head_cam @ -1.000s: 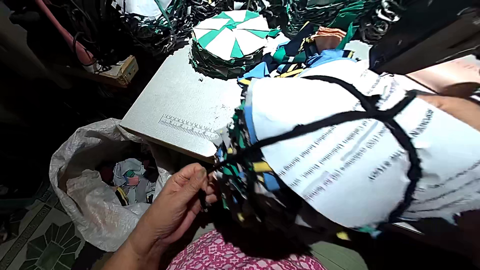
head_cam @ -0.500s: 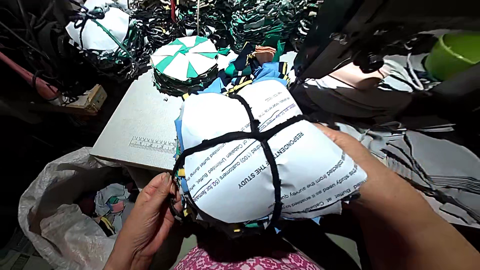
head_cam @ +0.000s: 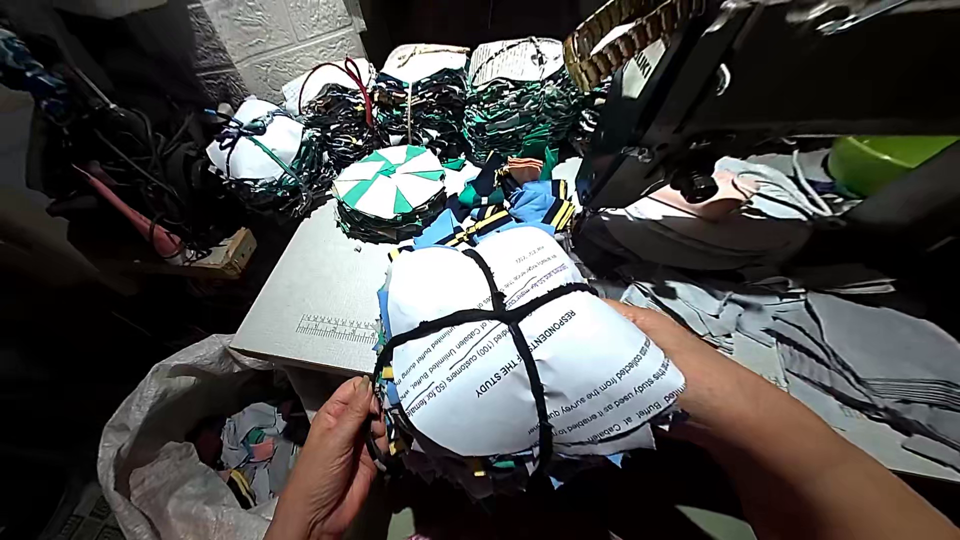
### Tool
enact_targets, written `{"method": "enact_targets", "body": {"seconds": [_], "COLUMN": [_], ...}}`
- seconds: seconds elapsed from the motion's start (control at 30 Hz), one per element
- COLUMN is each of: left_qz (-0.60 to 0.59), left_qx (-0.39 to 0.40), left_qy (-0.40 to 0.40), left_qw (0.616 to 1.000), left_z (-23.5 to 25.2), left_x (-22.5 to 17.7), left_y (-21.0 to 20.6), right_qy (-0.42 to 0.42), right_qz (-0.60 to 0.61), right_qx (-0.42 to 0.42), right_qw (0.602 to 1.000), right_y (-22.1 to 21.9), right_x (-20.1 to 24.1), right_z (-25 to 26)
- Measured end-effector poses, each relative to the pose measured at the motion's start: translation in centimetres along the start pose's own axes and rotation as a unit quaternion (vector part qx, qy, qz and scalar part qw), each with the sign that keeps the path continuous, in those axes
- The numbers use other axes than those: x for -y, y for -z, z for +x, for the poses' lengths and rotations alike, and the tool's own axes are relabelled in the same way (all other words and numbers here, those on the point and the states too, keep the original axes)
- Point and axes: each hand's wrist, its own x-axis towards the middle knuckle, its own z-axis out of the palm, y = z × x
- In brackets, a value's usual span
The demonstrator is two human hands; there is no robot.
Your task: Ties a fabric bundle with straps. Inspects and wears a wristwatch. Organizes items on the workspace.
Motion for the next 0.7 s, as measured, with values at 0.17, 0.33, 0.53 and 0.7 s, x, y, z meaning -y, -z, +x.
{"method": "enact_targets", "body": {"seconds": [0.17, 0.33, 0.53, 0.7], "left_qz": [0.002, 0.016, 0.048, 0.103], "left_qx": [0.01, -0.002, 0.012, 0.081], "left_qy": [-0.002, -0.01, -0.024, -0.071], "left_qw": [1.0, 1.0, 0.998, 0.989], "left_z": [-0.1, -0.4, -0.2, -0.3], "left_x": [0.0, 0.0, -0.5, -2.1], "left_y": [-0.2, -0.4, 0.2, 0.6], "right_qy": [0.001, 0.013, 0.003, -0.045], "right_qz": [-0.027, -0.021, 0.047, 0.152], "right_qx": [0.006, 0.012, -0.009, -0.039], "right_qw": [1.0, 1.0, 0.999, 0.987], "right_y": [0.0, -0.3, -0.9, -1.4], "right_x": [0.2, -0.1, -0.2, -0.8], "right_z": [-0.1, -0.3, -1.0, -1.8]}}
